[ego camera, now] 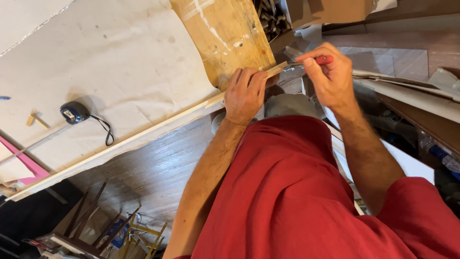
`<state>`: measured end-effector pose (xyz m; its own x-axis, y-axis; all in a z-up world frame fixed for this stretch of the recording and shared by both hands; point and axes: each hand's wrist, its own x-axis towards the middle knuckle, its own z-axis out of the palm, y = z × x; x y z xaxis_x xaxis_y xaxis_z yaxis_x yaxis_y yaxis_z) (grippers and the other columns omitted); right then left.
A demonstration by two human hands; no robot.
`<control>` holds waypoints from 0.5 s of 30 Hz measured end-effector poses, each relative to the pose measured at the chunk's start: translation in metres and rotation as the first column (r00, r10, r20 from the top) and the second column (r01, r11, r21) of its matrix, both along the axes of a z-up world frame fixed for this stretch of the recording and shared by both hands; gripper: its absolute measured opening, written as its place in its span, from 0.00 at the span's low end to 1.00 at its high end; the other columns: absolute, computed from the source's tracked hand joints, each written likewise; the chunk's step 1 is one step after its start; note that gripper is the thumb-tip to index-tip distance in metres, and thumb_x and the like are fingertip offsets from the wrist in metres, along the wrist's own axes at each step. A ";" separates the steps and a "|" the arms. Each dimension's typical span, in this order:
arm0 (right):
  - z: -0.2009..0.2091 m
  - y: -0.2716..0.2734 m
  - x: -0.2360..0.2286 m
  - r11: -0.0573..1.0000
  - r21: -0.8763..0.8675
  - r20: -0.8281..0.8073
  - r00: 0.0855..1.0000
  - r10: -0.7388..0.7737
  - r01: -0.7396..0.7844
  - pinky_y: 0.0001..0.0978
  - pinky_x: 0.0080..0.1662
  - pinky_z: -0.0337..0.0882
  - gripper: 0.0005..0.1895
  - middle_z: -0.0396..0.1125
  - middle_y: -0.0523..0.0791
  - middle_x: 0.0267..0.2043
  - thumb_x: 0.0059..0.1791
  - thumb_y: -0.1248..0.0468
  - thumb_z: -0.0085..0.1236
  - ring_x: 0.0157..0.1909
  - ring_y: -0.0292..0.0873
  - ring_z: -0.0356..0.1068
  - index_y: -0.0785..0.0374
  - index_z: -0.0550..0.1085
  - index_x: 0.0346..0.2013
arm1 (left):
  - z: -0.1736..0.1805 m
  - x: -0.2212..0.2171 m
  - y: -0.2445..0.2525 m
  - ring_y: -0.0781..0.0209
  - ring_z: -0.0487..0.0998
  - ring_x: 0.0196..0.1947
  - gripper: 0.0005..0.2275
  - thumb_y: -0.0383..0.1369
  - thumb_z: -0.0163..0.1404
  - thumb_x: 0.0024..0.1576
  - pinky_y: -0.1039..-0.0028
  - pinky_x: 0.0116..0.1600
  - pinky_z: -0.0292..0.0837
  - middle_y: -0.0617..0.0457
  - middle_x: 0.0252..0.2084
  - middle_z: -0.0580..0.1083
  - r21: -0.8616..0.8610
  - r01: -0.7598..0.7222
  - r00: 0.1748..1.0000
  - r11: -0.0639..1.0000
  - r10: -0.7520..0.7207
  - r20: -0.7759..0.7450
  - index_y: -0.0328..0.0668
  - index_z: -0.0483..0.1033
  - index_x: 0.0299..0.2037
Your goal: Marking a thin wooden strip with a pencil at measured intervals on a workbench
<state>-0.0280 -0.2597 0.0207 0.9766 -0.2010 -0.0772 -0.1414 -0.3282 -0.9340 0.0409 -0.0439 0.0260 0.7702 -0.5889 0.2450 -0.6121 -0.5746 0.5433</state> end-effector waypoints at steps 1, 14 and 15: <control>0.002 0.003 0.001 1.000 -0.002 0.004 1.000 0.003 -0.003 0.28 0.33 0.61 0.11 0.68 0.51 0.39 0.62 0.69 0.50 0.33 0.39 0.61 0.73 0.79 0.46 | 0.000 0.001 -0.001 0.51 0.66 0.32 0.03 0.24 0.49 0.64 0.64 0.39 0.67 0.51 0.35 0.68 -0.002 -0.003 1.000 1.000 0.003 0.004 0.41 0.74 0.37; 0.002 0.014 0.008 0.994 -0.114 -0.190 0.982 -0.014 -0.008 0.31 0.31 0.61 0.08 0.63 0.41 0.26 0.61 0.66 0.60 0.26 0.36 0.60 0.67 0.72 0.41 | 0.003 0.002 -0.001 0.52 0.66 0.30 0.05 0.22 0.48 0.62 0.66 0.37 0.66 0.51 0.34 0.67 -0.020 -0.014 0.999 1.000 0.014 0.039 0.41 0.74 0.36; 0.001 0.013 0.008 0.989 -0.145 -0.177 0.984 0.007 -0.033 0.30 0.29 0.56 0.09 0.58 0.39 0.24 0.61 0.66 0.62 0.24 0.35 0.54 0.66 0.72 0.41 | 0.004 0.003 -0.001 0.52 0.65 0.30 0.05 0.22 0.48 0.63 0.66 0.37 0.65 0.51 0.34 0.67 -0.020 -0.011 0.999 1.000 0.012 0.042 0.41 0.73 0.36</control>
